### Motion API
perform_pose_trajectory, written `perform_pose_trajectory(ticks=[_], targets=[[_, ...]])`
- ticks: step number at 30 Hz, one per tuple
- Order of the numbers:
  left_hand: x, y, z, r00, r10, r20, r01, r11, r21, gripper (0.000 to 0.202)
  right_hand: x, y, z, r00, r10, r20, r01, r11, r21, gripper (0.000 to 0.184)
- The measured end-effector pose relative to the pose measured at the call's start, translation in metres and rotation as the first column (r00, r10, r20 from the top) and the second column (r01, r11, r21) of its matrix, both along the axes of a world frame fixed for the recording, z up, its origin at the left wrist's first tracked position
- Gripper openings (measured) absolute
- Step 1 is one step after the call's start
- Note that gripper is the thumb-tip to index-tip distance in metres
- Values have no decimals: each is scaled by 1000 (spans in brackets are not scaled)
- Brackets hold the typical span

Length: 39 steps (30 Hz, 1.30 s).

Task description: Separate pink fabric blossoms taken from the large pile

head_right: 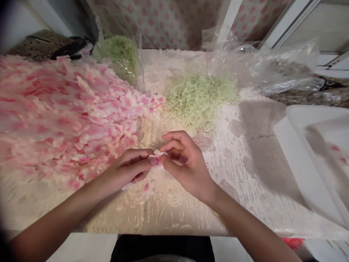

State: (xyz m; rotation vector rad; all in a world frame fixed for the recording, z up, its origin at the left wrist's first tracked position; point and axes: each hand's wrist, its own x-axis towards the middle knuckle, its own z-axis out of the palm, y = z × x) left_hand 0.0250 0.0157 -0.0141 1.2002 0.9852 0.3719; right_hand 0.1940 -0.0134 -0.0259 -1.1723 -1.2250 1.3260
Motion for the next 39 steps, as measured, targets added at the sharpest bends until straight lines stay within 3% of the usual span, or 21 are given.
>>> perform_pose_trajectory(ticks=[6,10,13,16,19,23,28,33,35,37,39], targets=[[-3,2,0,998,-56,-34,59,994,89,34,5,5,-3,999,29,44,-30,999,17,28],[-6,0,5,975,-212,-71,218,970,105,37,13,12,1,963,-92,254,69,993,97,14],[-8,-4,6,920,-391,-31,392,919,47,34,11,15,5,862,-36,506,-35,991,131,10],[-10,-7,4,875,-483,-3,483,875,-7,32,3,21,4,746,39,665,-153,982,113,15],[-11,-8,0,864,-504,-6,504,864,15,32,-7,33,-4,650,0,760,-136,984,116,17],[-12,-6,-3,862,-507,-5,507,861,48,30,-17,45,-11,520,49,853,-201,977,66,19],[-10,-2,-6,866,-494,-77,500,861,91,30,-21,43,-9,450,50,892,-242,968,68,24],[-8,5,-3,891,-438,-116,444,895,33,35,-9,41,-9,511,44,859,-261,959,107,22],[-10,9,-1,917,-380,-123,381,924,-16,37,0,41,-11,624,68,779,-266,955,130,23],[-11,13,-2,941,-327,-87,324,945,-49,37,7,42,-14,786,111,608,-241,961,136,21],[-13,17,-5,958,-285,-31,282,956,-80,35,14,43,-16,891,136,433,-211,969,129,15]])
